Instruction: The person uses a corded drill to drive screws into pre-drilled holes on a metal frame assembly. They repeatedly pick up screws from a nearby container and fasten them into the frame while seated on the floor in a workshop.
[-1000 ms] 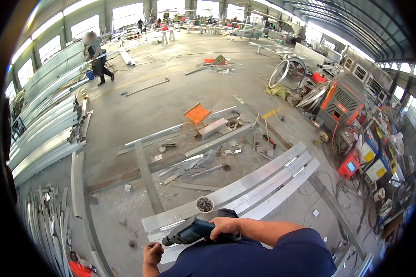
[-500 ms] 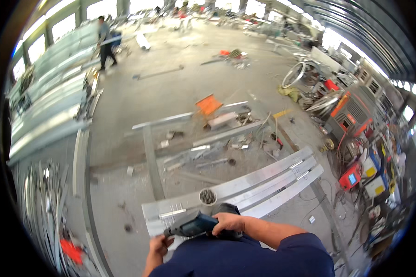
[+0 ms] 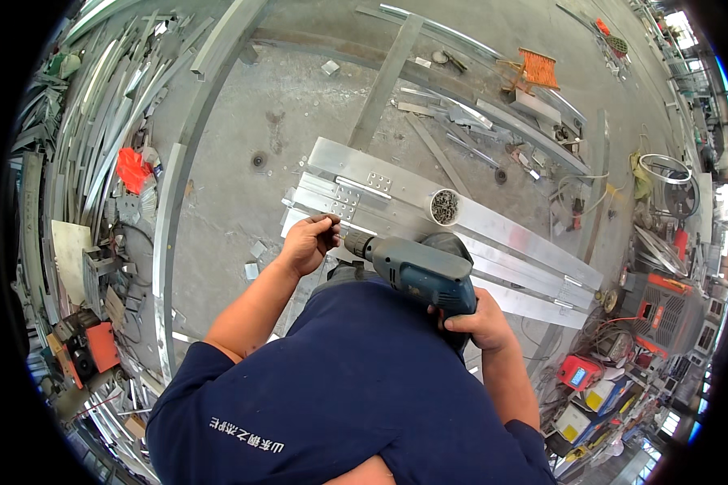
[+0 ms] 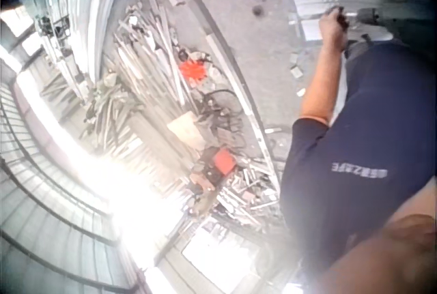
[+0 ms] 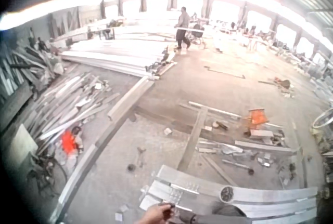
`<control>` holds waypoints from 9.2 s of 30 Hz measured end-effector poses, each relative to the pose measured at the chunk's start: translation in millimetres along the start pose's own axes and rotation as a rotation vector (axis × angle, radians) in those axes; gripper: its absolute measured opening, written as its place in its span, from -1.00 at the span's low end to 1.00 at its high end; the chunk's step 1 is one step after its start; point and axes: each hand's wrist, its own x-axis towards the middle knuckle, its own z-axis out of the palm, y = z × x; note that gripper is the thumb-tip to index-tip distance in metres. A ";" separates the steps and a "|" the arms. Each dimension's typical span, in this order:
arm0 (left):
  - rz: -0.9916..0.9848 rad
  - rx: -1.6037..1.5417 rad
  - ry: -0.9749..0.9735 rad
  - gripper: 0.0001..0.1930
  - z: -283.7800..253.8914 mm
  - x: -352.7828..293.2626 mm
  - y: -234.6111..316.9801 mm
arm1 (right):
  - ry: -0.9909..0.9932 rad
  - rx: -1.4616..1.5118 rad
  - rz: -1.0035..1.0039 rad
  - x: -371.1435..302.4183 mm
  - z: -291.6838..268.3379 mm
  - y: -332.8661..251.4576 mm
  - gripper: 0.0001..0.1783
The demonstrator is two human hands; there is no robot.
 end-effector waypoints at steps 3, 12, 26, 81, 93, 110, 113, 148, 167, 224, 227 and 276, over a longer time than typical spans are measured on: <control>0.031 0.035 0.016 -0.75 -1.5 -5.1 -3.2 | -0.007 -0.004 0.014 0.3 -0.2 -1.6 -0.51; -0.120 -0.314 -0.119 -0.82 -15.2 -7.6 -6.4 | -0.004 -0.021 0.036 3.8 -1.3 -5.5 -0.47; -0.067 -0.327 -0.300 -0.78 -23.7 -10.2 -20.8 | -0.031 -0.015 0.008 3.7 -2.8 -4.2 -0.38; 0.013 -0.660 0.086 -0.84 -61.7 57.9 -28.8 | 0.069 -0.694 0.115 120.8 -17.1 -7.4 -0.31; 0.113 -0.665 -0.548 -0.84 33.6 -31.6 36.2 | 0.406 -0.797 0.222 61.8 -99.0 105.0 -0.24; 0.204 -0.521 -1.072 -0.87 86.7 -95.7 82.7 | 0.402 -0.722 0.164 74.8 -109.8 114.9 -0.55; 0.204 -0.488 -1.049 -0.86 86.7 -103.4 87.8 | 0.375 -0.744 0.198 74.2 -100.6 104.4 -0.45; 0.380 -0.449 -0.890 -0.76 62.3 -103.2 91.6 | 0.386 -0.798 0.200 78.0 -83.8 98.7 -0.35; 0.399 -0.434 -0.793 -0.69 63.2 -102.3 83.9 | 0.379 -0.772 0.171 76.3 -79.1 96.4 -0.42; 0.147 0.282 -0.243 -0.76 5.9 -51.9 19.9 | -0.139 -0.101 -0.157 -7.8 -29.9 -29.5 -0.22; 0.067 0.126 -0.163 -0.77 4.8 -44.0 11.3 | -0.111 -0.207 -0.114 -4.1 -27.8 -36.9 -0.30; -0.279 -0.634 0.475 -0.75 -114.3 154.3 -264.5 | -0.496 -1.692 -0.105 208.3 20.1 88.4 -0.05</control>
